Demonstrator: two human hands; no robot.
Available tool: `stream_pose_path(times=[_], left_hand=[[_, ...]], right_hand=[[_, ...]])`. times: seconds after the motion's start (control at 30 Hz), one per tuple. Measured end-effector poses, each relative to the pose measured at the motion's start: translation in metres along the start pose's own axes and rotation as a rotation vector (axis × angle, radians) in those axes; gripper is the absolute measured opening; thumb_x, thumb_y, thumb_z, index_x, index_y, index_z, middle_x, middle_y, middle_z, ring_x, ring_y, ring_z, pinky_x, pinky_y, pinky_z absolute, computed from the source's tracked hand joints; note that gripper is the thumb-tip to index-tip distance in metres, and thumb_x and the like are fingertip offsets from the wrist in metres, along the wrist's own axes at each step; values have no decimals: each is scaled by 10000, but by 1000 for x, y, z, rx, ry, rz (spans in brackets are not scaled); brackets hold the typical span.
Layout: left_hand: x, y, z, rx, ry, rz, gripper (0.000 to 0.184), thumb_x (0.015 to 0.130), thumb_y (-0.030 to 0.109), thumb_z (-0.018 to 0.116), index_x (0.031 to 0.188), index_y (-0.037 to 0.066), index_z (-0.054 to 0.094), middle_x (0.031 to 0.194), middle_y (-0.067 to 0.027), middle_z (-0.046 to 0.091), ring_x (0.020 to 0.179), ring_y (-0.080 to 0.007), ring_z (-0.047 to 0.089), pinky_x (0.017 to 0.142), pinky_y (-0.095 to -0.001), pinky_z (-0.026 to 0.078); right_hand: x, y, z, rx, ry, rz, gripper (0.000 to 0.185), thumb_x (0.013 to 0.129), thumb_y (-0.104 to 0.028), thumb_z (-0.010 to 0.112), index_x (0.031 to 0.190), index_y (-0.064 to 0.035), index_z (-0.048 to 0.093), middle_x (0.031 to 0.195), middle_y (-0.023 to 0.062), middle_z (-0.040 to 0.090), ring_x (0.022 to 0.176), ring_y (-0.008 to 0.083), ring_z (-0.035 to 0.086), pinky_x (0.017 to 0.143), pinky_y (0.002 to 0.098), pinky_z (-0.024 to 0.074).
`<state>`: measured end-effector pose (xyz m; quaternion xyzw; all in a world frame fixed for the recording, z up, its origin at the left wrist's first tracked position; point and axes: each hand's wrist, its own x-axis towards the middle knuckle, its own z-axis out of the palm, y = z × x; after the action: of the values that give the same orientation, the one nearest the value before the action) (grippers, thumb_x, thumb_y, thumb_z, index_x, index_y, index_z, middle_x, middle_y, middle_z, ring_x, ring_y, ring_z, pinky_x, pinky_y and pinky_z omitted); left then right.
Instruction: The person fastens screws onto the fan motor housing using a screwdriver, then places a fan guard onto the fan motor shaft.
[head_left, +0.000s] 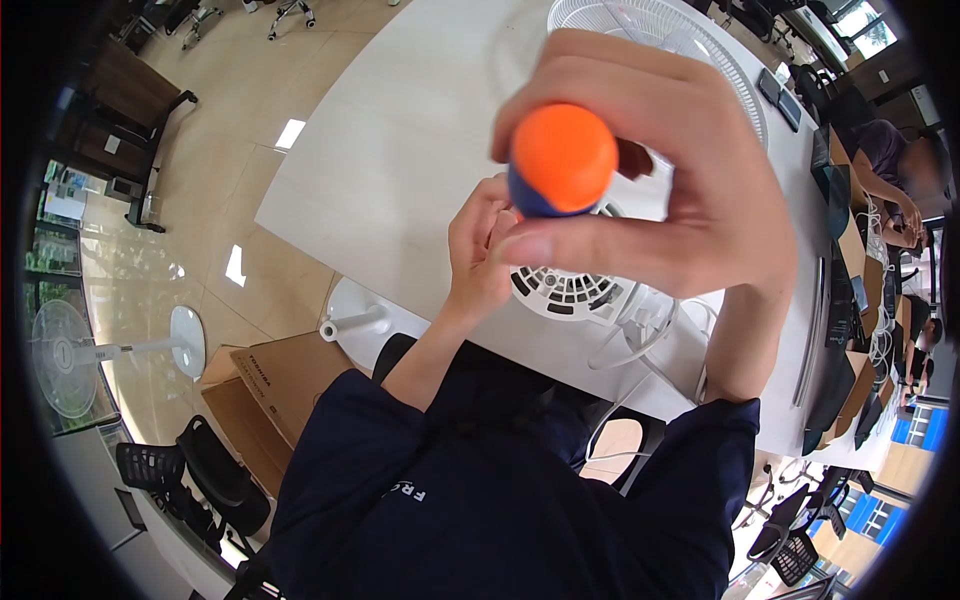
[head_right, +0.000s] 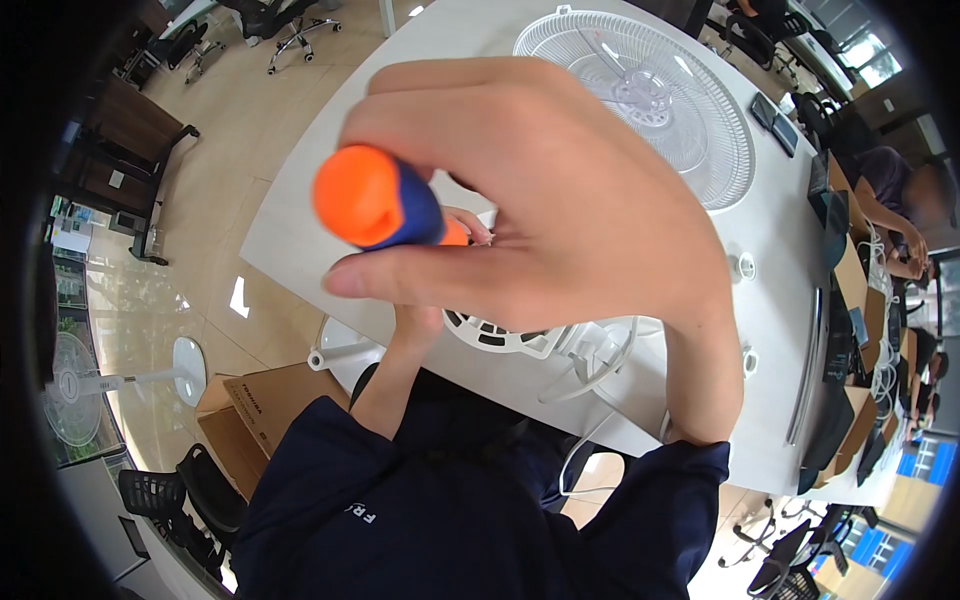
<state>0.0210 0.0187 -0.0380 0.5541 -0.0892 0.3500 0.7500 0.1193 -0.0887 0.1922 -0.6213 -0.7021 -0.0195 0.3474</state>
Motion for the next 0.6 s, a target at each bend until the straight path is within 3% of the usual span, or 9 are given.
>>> stream_pose_path(times=[0.1,0.17,0.6], left_hand=[[5,25,11,-19,-7,-18,329,1086,285,527,1155,-33,574,1113,-123,635,1057,-168,608,963,-316,462],[9,37,19,-76,6,-55,325,1087,279,524,1155,-34,577,1121,-136,636,1062,-181,612,974,-324,462],[7,38,19,-40,14,-86,269,1090,203,505,1098,-47,605,1141,-128,639,1015,-153,624,906,-287,484]], right_hand=[[-13,5,-12,-13,19,35,434,758,-328,892,984,-1,717,807,57,597,713,185,604,629,285,443],[-19,7,-19,94,40,243,444,764,-337,881,998,5,724,818,65,611,732,193,622,664,290,464],[-18,10,-13,24,68,161,425,731,-288,889,990,4,721,862,99,659,770,207,643,703,316,478]])
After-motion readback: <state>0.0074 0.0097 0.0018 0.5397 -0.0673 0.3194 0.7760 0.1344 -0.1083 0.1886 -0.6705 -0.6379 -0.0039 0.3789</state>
